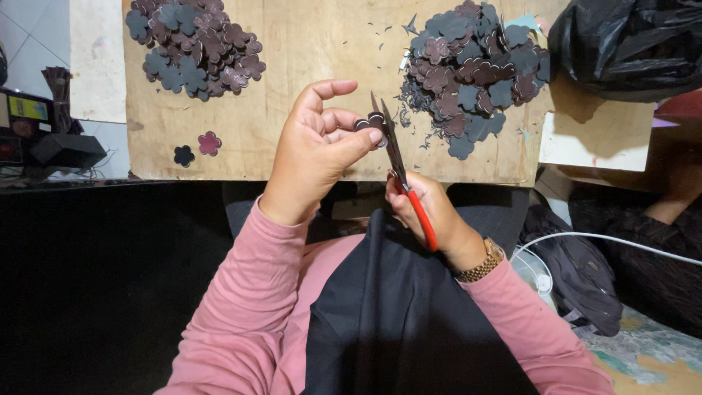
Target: The person sits at a workbench holding red-handled scissors and trims excess material from the edges of small flower-shaped fabric pieces one at a time, placing each finished piece onto a growing pile on the table and occasionally reaching for the next untrimmed piece.
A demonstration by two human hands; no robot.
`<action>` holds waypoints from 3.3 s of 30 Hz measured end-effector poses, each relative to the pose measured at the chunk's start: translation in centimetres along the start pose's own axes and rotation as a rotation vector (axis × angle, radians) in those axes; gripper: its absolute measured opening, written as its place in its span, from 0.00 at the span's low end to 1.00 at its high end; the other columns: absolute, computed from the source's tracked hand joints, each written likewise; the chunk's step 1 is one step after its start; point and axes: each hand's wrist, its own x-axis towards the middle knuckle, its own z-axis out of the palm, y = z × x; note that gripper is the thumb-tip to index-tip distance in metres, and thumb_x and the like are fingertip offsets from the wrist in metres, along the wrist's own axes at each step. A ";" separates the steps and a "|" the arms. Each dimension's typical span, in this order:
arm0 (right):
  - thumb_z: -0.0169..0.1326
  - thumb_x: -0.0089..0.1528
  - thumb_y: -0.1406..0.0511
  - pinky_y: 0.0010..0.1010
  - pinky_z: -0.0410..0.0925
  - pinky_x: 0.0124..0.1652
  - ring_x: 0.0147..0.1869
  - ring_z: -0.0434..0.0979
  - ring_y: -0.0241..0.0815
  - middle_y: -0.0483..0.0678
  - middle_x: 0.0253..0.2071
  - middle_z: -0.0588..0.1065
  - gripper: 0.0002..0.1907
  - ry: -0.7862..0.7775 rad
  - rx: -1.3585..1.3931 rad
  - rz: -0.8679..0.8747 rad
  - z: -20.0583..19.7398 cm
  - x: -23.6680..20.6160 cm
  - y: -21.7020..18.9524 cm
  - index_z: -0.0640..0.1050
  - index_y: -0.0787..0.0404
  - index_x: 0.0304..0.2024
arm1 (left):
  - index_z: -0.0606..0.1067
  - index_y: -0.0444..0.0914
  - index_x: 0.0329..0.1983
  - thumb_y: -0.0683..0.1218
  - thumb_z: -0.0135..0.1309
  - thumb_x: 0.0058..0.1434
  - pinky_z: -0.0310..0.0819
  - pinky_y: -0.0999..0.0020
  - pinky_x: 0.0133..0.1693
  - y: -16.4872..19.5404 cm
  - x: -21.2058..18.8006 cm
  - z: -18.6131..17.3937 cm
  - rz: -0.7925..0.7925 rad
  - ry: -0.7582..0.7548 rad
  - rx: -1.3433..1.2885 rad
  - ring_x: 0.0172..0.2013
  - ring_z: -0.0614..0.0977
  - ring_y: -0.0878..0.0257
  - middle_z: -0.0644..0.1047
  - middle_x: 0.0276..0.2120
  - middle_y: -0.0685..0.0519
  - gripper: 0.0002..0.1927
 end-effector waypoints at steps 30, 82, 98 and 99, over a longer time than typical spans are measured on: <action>0.45 0.73 0.46 0.24 0.66 0.38 0.36 0.71 0.34 0.45 0.34 0.71 0.25 0.054 0.245 -0.047 -1.8 2.4 3.3 0.73 0.62 0.45 | 0.76 0.35 0.46 0.35 0.57 0.69 0.82 0.75 0.43 -10.9 5.4 -5.3 0.325 0.339 0.296 0.39 0.83 0.69 0.82 0.41 0.49 0.04; 0.48 0.73 0.58 0.33 0.70 0.53 0.49 0.74 0.38 0.48 0.45 0.73 0.11 0.223 0.306 -0.240 -6.0 13.7 2.5 0.69 0.59 0.45 | 0.75 0.37 0.46 0.42 0.53 0.71 0.81 0.73 0.38 -8.0 21.1 -0.1 0.471 0.247 0.446 0.35 0.85 0.68 0.82 0.32 0.54 0.04; 0.48 0.73 0.62 0.37 0.72 0.58 0.55 0.77 0.42 0.50 0.50 0.74 0.09 0.423 0.224 -0.323 -4.4 13.9 2.7 0.69 0.62 0.47 | 0.74 0.35 0.46 0.40 0.54 0.71 0.77 0.77 0.39 -6.8 20.6 -0.4 0.391 0.170 0.359 0.36 0.80 0.72 0.80 0.36 0.55 0.04; 0.49 0.73 0.63 0.38 0.72 0.59 0.56 0.77 0.43 0.50 0.51 0.74 0.08 0.468 0.239 -0.347 -4.1 14.1 2.6 0.69 0.62 0.46 | 0.73 0.35 0.46 0.40 0.54 0.71 0.78 0.77 0.40 -6.5 20.7 -0.3 0.406 0.159 0.311 0.36 0.79 0.72 0.79 0.36 0.55 0.04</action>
